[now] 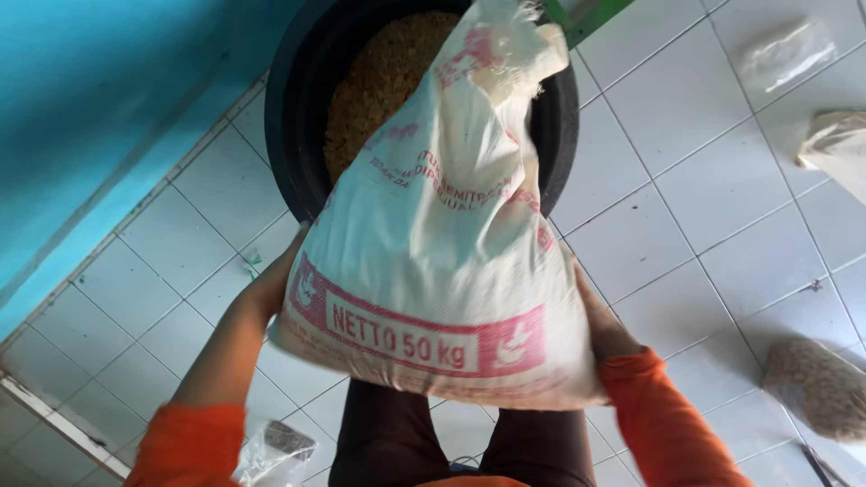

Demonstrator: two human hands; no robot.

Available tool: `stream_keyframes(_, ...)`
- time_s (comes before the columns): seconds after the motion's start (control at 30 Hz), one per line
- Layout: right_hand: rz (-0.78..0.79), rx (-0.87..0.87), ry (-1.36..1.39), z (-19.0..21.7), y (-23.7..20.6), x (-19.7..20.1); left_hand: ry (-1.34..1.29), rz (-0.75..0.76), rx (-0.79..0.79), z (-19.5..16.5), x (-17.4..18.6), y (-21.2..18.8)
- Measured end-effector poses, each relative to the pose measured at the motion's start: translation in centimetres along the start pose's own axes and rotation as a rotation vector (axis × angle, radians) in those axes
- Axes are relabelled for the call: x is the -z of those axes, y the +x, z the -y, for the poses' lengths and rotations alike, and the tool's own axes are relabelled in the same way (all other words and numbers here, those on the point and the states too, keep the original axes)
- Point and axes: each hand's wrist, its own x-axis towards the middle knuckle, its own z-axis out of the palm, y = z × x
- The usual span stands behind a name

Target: The person kneels beside a large black basin filled with bran-like animal feed, lines a woven plastic sack inside the basin, and presses the sack open against the basin wall. They scoop feed into the sack by hand and then spread and level the remaining feed across the basin with their hands.

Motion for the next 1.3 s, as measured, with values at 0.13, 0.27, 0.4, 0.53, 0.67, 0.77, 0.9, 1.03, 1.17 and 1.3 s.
stream_keyframes(0.13,0.003,0.006,0.011,1.8,-4.6,-0.6,-0.147,-0.01,0.033,0.2,-0.2,-5.5)
stream_keyframes(0.27,0.002,-0.014,0.015,4.3,-9.0,-2.4,-0.277,-0.028,0.042,-2.2,-1.7,-10.2)
stream_keyframes(0.4,-0.31,-0.188,-0.075,7.7,-12.5,-3.4,-0.281,-0.195,0.128,-4.8,-1.3,-14.3)
stream_keyframes(0.53,0.001,0.002,-0.006,9.8,-14.8,-4.1,-0.294,-0.203,-0.043,-3.4,-0.2,-16.0)
stream_keyframes(0.67,-0.001,0.032,0.151,9.0,-8.0,-5.7,-0.352,-0.21,-0.001,0.5,-0.7,-13.2)
stream_keyframes(0.77,-0.019,0.084,0.286,6.1,-7.5,-3.4,-0.381,-0.218,0.07,2.8,0.1,-10.5)
stream_keyframes(0.9,-0.15,0.013,0.326,2.6,-8.6,-1.3,-0.464,-0.217,0.096,5.1,1.6,-7.8)
stream_keyframes(1.03,-0.117,-0.05,0.22,2.5,-4.8,-2.7,-0.441,-0.262,0.14,6.1,2.3,-5.1)
stream_keyframes(1.17,-0.211,-0.103,-0.184,1.8,-1.6,-3.0,-0.47,-0.222,0.019,7.3,0.6,-1.3)
stream_keyframes(1.3,-0.118,-0.013,-0.243,0.3,2.1,-1.9,-0.482,-0.168,-0.1,7.4,-1.9,5.2)
